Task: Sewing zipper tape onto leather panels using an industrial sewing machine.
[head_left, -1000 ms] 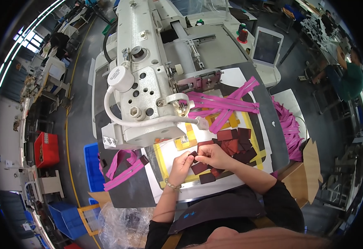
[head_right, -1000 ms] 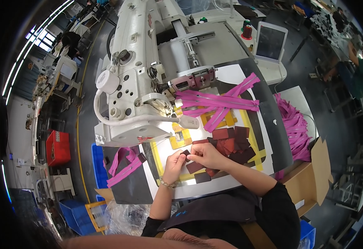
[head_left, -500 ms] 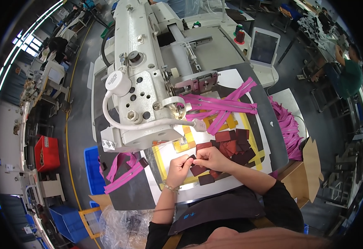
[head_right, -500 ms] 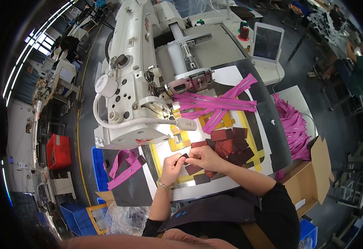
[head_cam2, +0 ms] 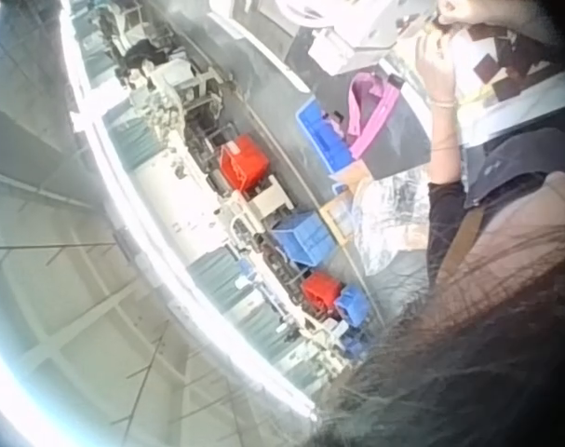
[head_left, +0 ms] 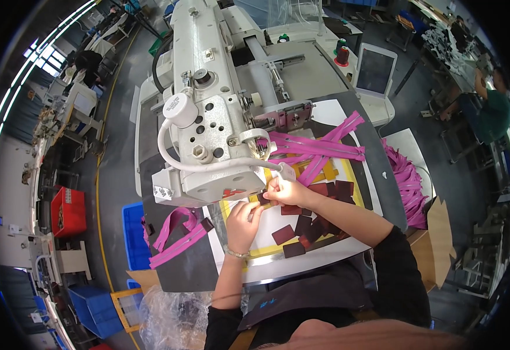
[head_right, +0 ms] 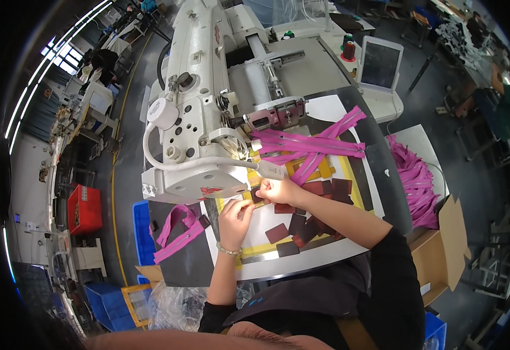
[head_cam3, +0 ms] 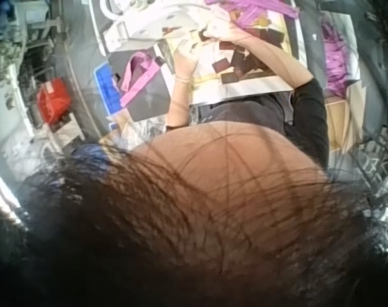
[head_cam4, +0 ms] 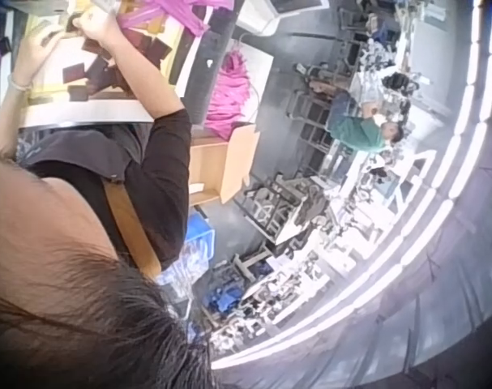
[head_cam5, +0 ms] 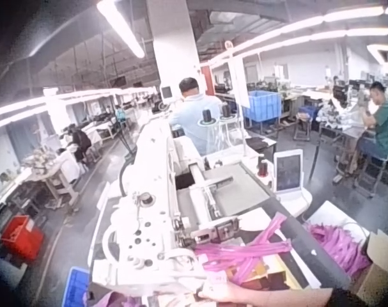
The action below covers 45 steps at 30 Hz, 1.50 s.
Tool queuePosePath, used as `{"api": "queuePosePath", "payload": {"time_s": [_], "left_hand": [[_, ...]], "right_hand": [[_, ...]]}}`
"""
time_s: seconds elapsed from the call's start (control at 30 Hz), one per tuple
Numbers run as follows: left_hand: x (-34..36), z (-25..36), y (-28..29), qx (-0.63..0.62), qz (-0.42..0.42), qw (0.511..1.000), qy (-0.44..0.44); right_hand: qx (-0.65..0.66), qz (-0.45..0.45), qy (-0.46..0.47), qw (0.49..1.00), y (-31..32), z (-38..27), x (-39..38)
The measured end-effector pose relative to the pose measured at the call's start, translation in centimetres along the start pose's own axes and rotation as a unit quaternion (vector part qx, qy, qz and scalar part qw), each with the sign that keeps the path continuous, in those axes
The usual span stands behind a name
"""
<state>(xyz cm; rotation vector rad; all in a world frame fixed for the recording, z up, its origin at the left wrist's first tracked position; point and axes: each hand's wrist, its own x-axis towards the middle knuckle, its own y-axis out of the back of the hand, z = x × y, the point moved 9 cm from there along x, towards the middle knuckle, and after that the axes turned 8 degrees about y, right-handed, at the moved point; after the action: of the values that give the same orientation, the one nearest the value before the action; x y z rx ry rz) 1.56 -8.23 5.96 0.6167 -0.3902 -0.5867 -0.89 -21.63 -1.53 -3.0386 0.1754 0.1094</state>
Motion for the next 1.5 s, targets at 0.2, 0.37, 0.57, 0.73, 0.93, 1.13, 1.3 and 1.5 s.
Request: {"api": "queuePosePath", "payload": {"time_s": [0.2,0.37,0.57,0.73,0.93,1.13,1.3,1.5], "left_hand": [[-1.2,1.2,-1.5,0.154,0.006,0.982,-0.112],[-1.8,1.5,-2.4,0.207,0.008,0.97,-0.129],[-2.0,2.3,-3.6,0.303,0.025,0.936,-0.177],[-1.5,2.5,-4.2,0.326,-0.005,0.923,-0.204],[-0.9,1.2,-2.2,0.208,-0.089,0.955,-0.189],[-1.1,-0.2,-1.8,0.113,-0.147,0.973,-0.139],[-1.0,-0.9,-1.7,0.077,-0.169,0.976,-0.117],[-0.7,-1.9,-1.4,0.02,-0.164,0.982,-0.096]], "right_hand": [[-0.045,-0.01,-0.049,0.998,0.3,1.1,1.4],[-0.116,0.012,-0.032,0.993,0.2,-1.3,0.8],[-0.251,-0.028,-0.039,0.967,0.2,-3.3,1.1],[-0.342,-0.011,0.083,0.936,0.4,-4.5,1.0],[-0.478,-0.057,0.372,0.794,-0.6,-7.4,-2.8],[-0.465,-0.132,0.406,0.776,-0.8,-7.1,-4.2],[-0.527,-0.154,0.421,0.722,-1.3,-6.7,-4.4],[-0.563,-0.155,0.385,0.715,-1.3,-5.9,-4.1]]}}
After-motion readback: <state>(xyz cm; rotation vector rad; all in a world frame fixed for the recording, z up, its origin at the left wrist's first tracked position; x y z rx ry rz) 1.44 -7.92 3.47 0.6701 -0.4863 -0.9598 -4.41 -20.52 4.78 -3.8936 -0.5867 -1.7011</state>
